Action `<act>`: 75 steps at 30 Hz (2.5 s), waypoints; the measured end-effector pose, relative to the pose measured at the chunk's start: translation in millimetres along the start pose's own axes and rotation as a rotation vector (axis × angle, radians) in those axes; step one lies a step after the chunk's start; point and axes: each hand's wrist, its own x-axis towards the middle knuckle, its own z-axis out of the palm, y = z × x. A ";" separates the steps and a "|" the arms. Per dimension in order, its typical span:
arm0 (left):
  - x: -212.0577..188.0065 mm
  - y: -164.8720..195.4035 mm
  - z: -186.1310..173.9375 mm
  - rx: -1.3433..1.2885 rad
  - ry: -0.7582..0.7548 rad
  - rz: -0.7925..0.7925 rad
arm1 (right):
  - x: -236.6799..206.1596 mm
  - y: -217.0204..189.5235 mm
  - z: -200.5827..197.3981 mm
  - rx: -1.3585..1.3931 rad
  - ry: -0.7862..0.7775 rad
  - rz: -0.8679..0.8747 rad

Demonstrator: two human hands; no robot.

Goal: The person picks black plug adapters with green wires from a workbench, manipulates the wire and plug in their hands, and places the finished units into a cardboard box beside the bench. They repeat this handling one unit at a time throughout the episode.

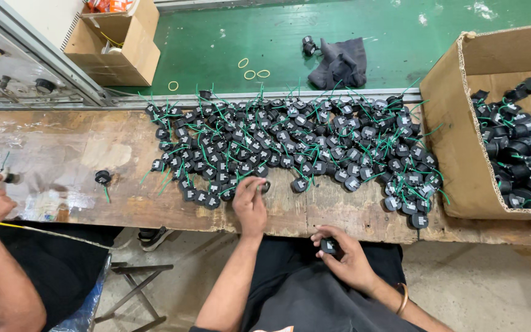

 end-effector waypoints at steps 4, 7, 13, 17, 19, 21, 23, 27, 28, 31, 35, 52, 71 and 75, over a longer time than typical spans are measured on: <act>-47.1 26.7 3.3 -0.341 -0.047 -0.213 | 5.0 3.9 -0.7 0.017 0.036 0.108; -70.8 46.5 12.6 -0.405 -0.312 -0.200 | 7.5 12.1 6.2 0.173 -0.045 0.100; -59.2 49.1 5.9 -0.248 -0.546 0.152 | 3.7 26.4 6.4 0.239 -0.040 0.224; -65.1 43.1 1.3 -0.278 -0.642 0.151 | 2.0 25.5 0.4 -0.005 0.091 0.153; -76.6 43.4 5.7 -0.361 -0.626 -0.101 | 2.4 20.4 2.3 -0.159 0.076 0.104; -88.5 47.4 10.8 -0.515 -0.562 -0.551 | 3.6 13.7 5.1 -0.313 0.002 0.088; -88.5 49.3 8.4 -0.418 -0.523 -0.416 | 5.6 6.8 6.6 -0.315 -0.027 0.054; -49.3 45.3 -18.6 -0.102 -0.326 0.117 | 5.5 -0.5 5.6 -0.322 -0.079 -0.266; -34.0 42.4 -27.8 -0.036 -0.242 0.065 | 3.9 -0.3 4.6 -0.249 -0.090 -0.240; 10.9 30.8 -51.7 0.521 0.000 0.155 | -1.2 4.7 1.4 -0.058 -0.104 -0.163; 33.8 18.3 -64.1 0.842 -0.211 0.165 | -2.4 15.4 -1.2 0.099 -0.091 -0.064; 73.8 -12.2 -66.9 0.711 -0.444 0.168 | -2.3 14.3 -2.6 0.054 -0.113 -0.051; 89.9 -21.4 -62.1 0.462 -0.362 0.140 | -5.7 18.7 -5.8 0.019 -0.029 -0.021; 61.4 -13.4 -44.8 0.113 -0.133 0.121 | -0.1 18.9 -3.6 0.062 0.014 0.003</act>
